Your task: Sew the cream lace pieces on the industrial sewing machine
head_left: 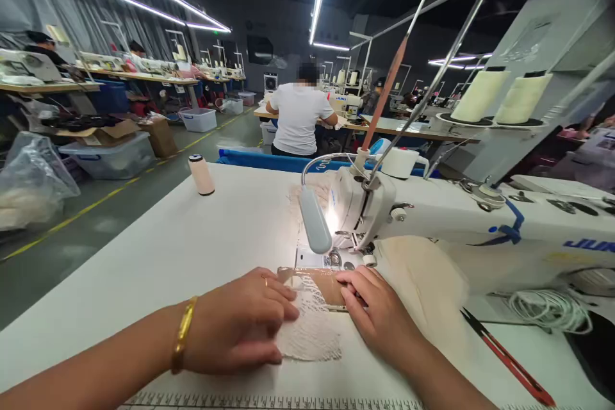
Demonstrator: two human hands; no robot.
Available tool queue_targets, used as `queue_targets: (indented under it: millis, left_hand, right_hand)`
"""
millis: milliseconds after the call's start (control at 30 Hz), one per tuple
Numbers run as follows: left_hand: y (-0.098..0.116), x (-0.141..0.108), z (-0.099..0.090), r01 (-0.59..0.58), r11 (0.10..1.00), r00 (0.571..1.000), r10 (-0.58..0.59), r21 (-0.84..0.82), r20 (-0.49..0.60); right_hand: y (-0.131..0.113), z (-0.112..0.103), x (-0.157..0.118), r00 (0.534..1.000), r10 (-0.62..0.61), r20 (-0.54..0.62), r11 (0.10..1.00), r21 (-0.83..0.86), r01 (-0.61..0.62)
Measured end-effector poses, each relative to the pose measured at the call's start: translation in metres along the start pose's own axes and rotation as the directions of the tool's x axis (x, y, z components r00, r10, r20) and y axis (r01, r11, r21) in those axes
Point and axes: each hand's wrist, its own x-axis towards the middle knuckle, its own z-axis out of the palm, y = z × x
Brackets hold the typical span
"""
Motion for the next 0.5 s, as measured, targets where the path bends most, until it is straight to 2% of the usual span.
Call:
queue_targets:
  millis: [67, 167, 233, 367, 500]
  left_hand:
    - [-0.004, -0.007, 0.003, 0.091, 0.996, 0.986, -0.09, 0.004, -0.137]
    - [-0.005, -0.011, 0.007, 0.374, 0.924, 0.891, -0.336, 0.073, -0.306]
    - [-0.004, -0.01, 0.013, 0.477, 0.87, 0.847, -0.416, 0.127, -0.332]
    - [-0.005, -0.002, 0.03, 0.525, 0.814, 0.842, -0.455, 0.247, -0.289]
    - [-0.005, 0.005, 0.038, 0.513, 0.795, 0.846, -0.406, 0.324, -0.345]
  right_hand:
    - [-0.004, -0.003, 0.001, 1.0, -0.024, 0.011, 0.999, 0.039, 0.023]
    - [-0.012, -0.004, 0.002, 0.991, -0.126, 0.054, 0.989, 0.086, 0.121]
    - [-0.018, -0.003, 0.002, 0.979, -0.181, 0.096, 0.982, 0.08, 0.174]
    - [-0.028, -0.003, 0.001, 0.968, -0.205, 0.148, 0.979, 0.04, 0.201]
    - [-0.032, -0.003, -0.002, 0.958, -0.241, 0.156, 0.969, 0.099, 0.227]
